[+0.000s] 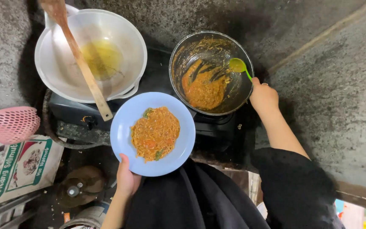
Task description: Transferring cooked food from a frying pan onto a plate using a ladle.
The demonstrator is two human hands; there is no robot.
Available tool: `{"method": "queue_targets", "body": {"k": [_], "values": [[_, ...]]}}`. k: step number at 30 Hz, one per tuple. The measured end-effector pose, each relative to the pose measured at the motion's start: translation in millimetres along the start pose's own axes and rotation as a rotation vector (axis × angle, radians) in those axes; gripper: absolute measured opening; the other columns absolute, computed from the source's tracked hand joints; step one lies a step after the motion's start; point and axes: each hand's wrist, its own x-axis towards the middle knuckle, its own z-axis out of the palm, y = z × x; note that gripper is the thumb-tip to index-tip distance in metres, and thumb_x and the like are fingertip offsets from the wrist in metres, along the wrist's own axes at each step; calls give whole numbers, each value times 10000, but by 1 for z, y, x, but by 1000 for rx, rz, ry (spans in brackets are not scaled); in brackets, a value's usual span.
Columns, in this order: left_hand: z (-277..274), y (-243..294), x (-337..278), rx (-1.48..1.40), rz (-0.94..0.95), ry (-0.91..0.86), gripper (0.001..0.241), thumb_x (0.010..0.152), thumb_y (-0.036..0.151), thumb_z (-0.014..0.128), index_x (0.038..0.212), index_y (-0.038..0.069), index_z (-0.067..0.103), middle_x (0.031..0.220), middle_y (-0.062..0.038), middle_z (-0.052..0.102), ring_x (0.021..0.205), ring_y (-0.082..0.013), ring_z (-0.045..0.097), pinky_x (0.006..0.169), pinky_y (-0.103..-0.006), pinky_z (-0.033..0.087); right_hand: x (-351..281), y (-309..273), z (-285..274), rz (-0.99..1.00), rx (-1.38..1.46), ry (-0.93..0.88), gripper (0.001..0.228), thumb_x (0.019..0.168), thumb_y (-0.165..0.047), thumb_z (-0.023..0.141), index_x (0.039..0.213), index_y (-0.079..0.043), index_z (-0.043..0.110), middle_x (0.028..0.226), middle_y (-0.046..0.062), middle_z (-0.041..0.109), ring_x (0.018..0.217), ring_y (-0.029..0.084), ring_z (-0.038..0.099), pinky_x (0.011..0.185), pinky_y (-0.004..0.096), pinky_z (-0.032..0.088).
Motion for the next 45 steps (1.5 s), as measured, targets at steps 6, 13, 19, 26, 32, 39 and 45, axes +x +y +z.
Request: {"method": "queue_targets", "body": {"k": [6,13,19,26,32,39,45], "values": [[-12,2,19,-37,-71,13,706,966,434,338,1574,75,313,1568,-184,448,1420,-342,453,1195,-509,369,-5,0,49,-109,-106,173,411,939,-157,453,1332,-63,526,809,245,639,668,496,645,535,579,510],[-28,12,36,43,-119,-63,771,923,459,382,1579,63,292,1564,-200,446,1418,-345,451,1191,-510,373,-96,-79,12,31,-45,-224,530,936,-14,470,1457,-107,452,720,112,658,535,289,586,435,398,416],[-37,10,48,23,-138,-64,597,1033,490,423,1496,113,458,1463,-174,561,1349,-350,532,1143,-528,425,-84,-70,38,-71,-82,237,450,932,-24,571,1378,-14,624,847,260,727,730,361,762,653,471,626],[-53,-7,72,22,-164,-126,616,1014,494,493,1496,111,464,1424,-197,587,1301,-363,567,1094,-541,470,-37,-33,67,-90,-75,374,393,911,0,624,1300,51,600,901,302,689,748,434,744,669,523,621],[-53,-11,80,18,-176,-134,623,1006,509,517,1481,108,481,1401,-182,610,1280,-348,588,1080,-531,484,-89,-69,50,-90,252,118,223,989,-116,559,1151,-25,681,925,293,723,801,426,754,670,514,611],[-47,-5,76,24,-169,-145,623,1008,517,499,1495,129,460,1426,-169,594,1303,-346,572,1089,-547,475,-79,-89,21,-112,482,15,179,1006,-169,605,1044,-36,718,1044,307,725,854,450,735,743,530,578],[-41,12,69,29,-154,-146,615,1021,496,484,1505,120,438,1448,-179,572,1323,-359,549,1097,-547,463,-35,-85,31,4,877,-105,142,942,-166,652,986,-49,721,691,158,601,610,182,602,488,294,467]]}}
